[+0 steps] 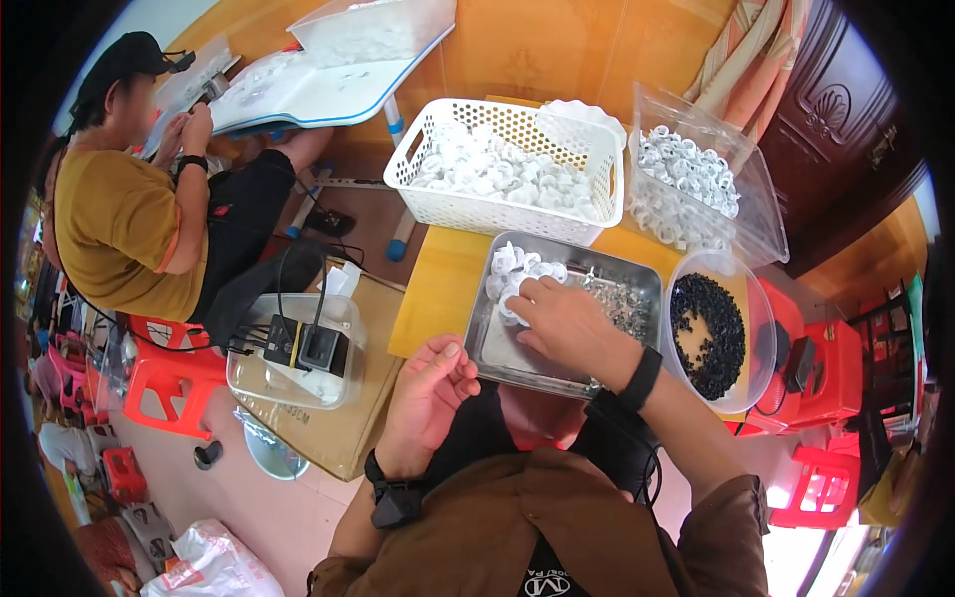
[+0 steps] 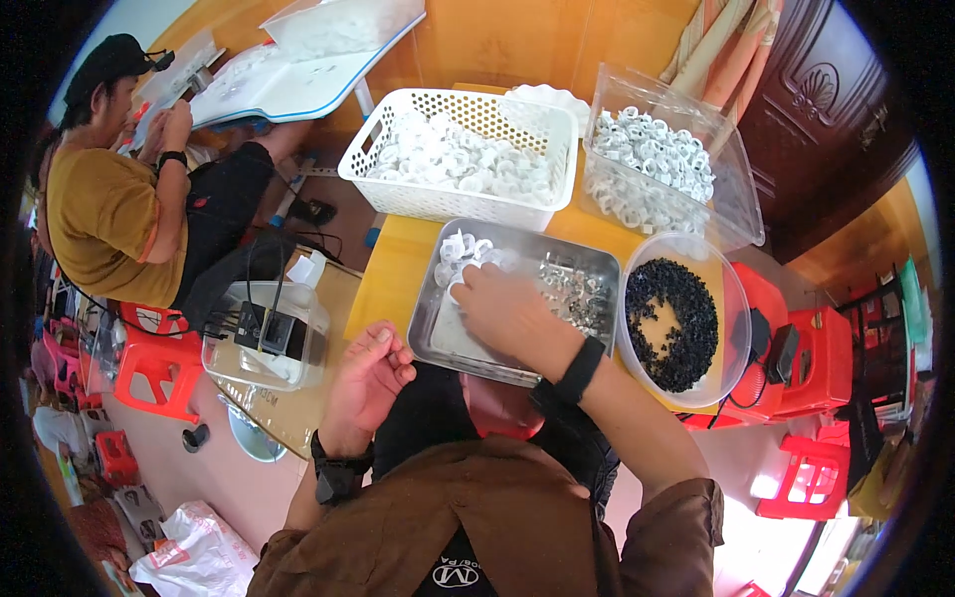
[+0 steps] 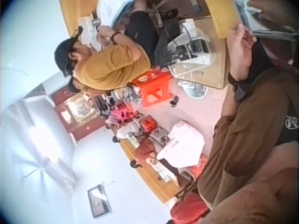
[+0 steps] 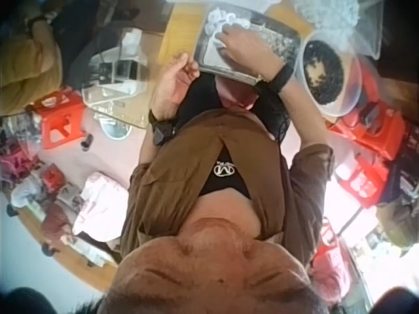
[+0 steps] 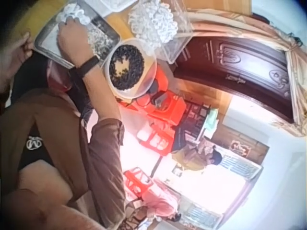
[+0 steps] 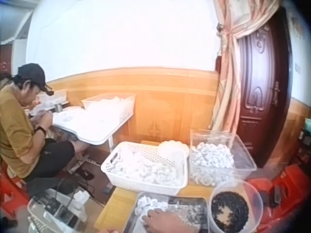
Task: Assembling small plastic and metal components for footwear by inserting metal contacts into housings.
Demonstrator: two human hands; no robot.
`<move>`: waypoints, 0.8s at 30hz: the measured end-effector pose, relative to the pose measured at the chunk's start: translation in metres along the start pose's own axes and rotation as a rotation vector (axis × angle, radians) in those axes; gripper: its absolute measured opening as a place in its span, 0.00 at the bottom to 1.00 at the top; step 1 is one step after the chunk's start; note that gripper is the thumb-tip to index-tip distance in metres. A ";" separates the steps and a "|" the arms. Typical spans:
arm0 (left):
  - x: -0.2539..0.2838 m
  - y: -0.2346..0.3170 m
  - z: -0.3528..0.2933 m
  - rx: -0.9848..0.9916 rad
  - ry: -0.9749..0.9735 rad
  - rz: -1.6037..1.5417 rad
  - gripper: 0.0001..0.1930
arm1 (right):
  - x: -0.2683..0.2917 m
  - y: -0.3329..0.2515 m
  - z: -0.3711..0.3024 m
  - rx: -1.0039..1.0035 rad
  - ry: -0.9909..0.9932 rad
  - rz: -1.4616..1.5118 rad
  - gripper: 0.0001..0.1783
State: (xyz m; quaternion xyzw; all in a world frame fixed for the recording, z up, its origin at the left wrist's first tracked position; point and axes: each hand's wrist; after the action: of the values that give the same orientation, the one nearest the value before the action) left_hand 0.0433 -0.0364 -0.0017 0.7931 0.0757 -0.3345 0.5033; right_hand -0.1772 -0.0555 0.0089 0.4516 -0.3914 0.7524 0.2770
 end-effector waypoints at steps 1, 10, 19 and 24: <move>0.001 -0.001 -0.001 0.026 -0.011 -0.006 0.05 | -0.004 0.002 0.001 -0.031 -0.016 -0.011 0.06; 0.007 0.012 -0.007 -0.075 0.016 0.095 0.06 | 0.033 -0.011 -0.030 -0.356 0.085 0.495 0.09; -0.059 0.002 0.008 -0.013 -0.289 0.471 0.16 | 0.056 -0.045 -0.078 -0.720 0.178 1.368 0.07; -0.066 -0.013 0.012 0.065 -0.389 0.538 0.14 | 0.042 -0.052 -0.092 -0.656 0.245 1.510 0.10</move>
State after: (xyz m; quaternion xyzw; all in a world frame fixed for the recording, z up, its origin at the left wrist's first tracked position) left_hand -0.0185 -0.0259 0.0253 0.7218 -0.2447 -0.3369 0.5529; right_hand -0.1982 0.0529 0.0378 -0.1211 -0.7556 0.6274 -0.1443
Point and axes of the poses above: each hand's wrist, its own z-axis towards the middle knuckle, its own x-axis out of the back of the hand, y = z × x, and after that the axes turned 11 degrees about z, right-handed
